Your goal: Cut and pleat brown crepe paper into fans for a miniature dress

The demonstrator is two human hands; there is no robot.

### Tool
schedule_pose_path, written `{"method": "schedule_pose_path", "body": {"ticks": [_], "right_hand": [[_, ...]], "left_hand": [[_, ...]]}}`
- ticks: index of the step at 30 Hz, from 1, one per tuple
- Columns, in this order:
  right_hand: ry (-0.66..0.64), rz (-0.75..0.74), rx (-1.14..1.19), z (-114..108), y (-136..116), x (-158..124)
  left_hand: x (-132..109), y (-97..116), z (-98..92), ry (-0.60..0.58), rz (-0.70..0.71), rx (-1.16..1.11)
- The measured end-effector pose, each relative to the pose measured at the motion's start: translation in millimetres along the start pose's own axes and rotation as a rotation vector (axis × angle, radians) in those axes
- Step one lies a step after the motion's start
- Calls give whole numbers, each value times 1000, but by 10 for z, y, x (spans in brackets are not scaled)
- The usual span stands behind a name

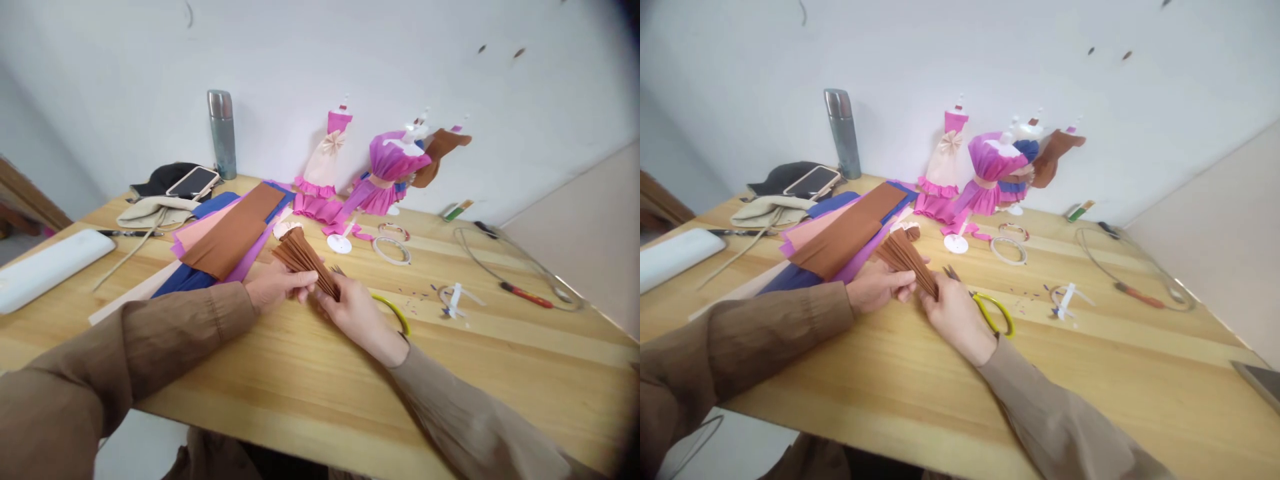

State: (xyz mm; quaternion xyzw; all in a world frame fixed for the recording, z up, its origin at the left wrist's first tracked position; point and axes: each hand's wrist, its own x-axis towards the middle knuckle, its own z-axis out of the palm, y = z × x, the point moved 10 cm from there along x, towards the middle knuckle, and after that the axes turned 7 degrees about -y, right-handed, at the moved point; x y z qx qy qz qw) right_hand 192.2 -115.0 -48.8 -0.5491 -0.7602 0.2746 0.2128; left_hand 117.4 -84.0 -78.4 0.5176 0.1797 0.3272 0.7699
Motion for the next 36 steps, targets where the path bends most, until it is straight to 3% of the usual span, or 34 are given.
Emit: {"method": "schedule_pose_path", "body": {"ticks": [4,11,16,19,22,27,31,36], "right_hand": [[87,33,-36,-4,40,-1],[72,-51,92,19,-153,-14],[54,-56,199,19,-168,-52],[-20,-29,370,49,-88,-57],[-109,1,730,45,28,-23],[-348,289,1224,252,254,15],[-410,352,1341,391,267,7],[-415,331,1331,448,269,-19]], "left_hand": [[11,28,5,83,31,109],[-11,133,24,250,12,164],[-23,274,72,258,41,105],[0,348,103,232,59,47],[56,392,131,211,28,-15],[147,400,93,287,-53,-113],[216,298,106,296,-164,-104],[278,279,62,302,-165,-69]]}}
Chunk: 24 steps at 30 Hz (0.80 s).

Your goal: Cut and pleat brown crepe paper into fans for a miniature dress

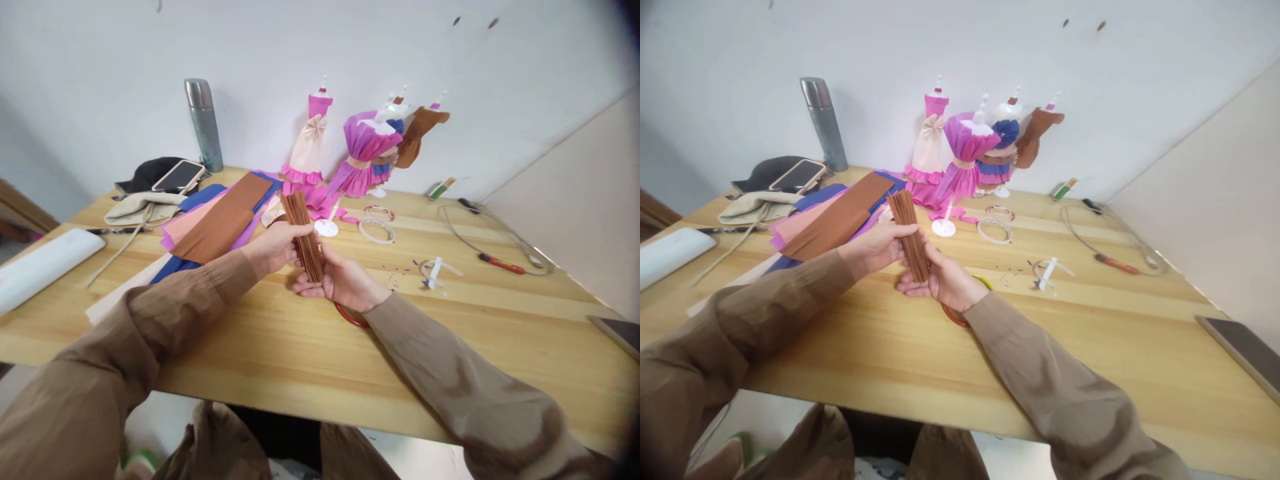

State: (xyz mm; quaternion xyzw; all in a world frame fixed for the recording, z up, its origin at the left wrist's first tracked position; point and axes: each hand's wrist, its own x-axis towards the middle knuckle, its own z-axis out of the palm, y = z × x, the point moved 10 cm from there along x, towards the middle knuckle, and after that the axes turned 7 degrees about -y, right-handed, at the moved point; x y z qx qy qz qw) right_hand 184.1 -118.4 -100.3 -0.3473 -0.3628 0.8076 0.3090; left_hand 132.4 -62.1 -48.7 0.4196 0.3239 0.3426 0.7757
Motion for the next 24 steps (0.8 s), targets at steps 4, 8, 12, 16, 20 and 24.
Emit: {"method": "schedule_pose_path", "body": {"ticks": [4,8,12,16,20,24], "right_hand": [[33,-3,-20,-13,-21,-24],[70,-26,7,-42,-39,-35],[59,-60,29,-49,-24,-23],[56,-50,-24,-38,-9,-47],[227,-49,-460,-186,-258,-217],[352,-323,-972,-77,-853,-456]], "left_hand": [[39,-11,-22,-28,-1,35],[67,-43,38,-141,22,-6],[63,-42,120,-264,88,-59],[50,1,136,-293,173,-85],[12,58,131,-236,235,-43],[-95,75,292,-294,216,2]]}}
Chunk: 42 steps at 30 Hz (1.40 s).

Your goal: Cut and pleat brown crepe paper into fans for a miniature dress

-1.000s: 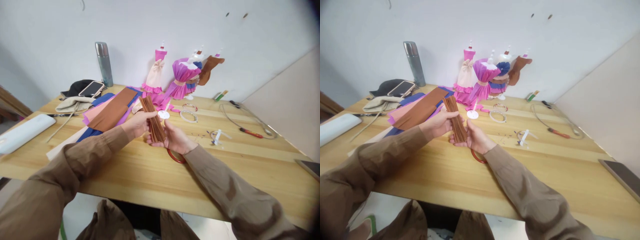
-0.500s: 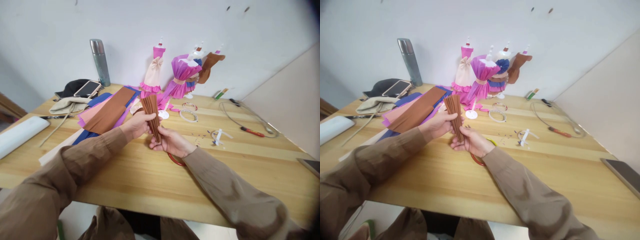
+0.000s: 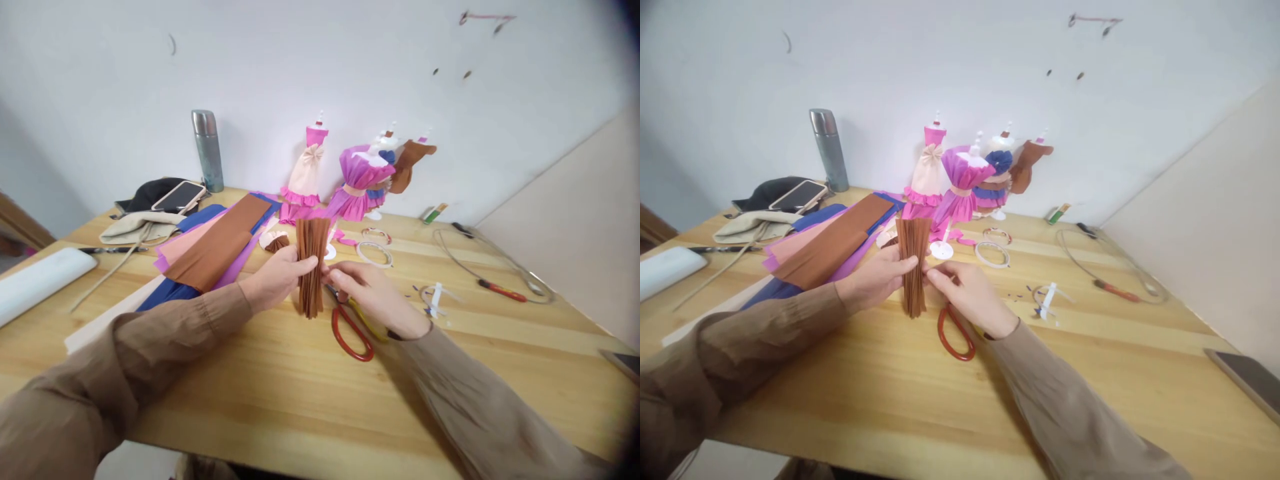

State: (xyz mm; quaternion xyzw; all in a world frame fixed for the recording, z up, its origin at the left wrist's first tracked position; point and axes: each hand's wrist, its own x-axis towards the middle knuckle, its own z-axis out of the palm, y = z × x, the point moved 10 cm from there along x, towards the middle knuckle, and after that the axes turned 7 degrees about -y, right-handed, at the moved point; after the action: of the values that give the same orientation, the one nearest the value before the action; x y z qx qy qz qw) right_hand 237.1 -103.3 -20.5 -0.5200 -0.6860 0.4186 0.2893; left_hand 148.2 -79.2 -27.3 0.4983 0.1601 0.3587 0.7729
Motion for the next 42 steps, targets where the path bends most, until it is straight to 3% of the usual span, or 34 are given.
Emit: {"method": "schedule_pose_path", "body": {"ticks": [4,11,16,24,37,42], "right_hand": [[-48,-168,259,7,-229,-9],[29,-169,472,57,-128,14],[119,-128,505,13,-77,8],[89,-127,534,59,-47,20],[73,-20,483,101,-29,-4],[239,-53,424,-77,39,8]], "left_hand": [[-53,-92,227,-153,-107,29],[-49,-201,191,-154,-145,144],[-50,-196,178,-131,-124,153],[-67,-294,156,-164,-196,97],[-66,-369,190,-196,-247,200],[-86,-350,256,-245,-234,207]]}}
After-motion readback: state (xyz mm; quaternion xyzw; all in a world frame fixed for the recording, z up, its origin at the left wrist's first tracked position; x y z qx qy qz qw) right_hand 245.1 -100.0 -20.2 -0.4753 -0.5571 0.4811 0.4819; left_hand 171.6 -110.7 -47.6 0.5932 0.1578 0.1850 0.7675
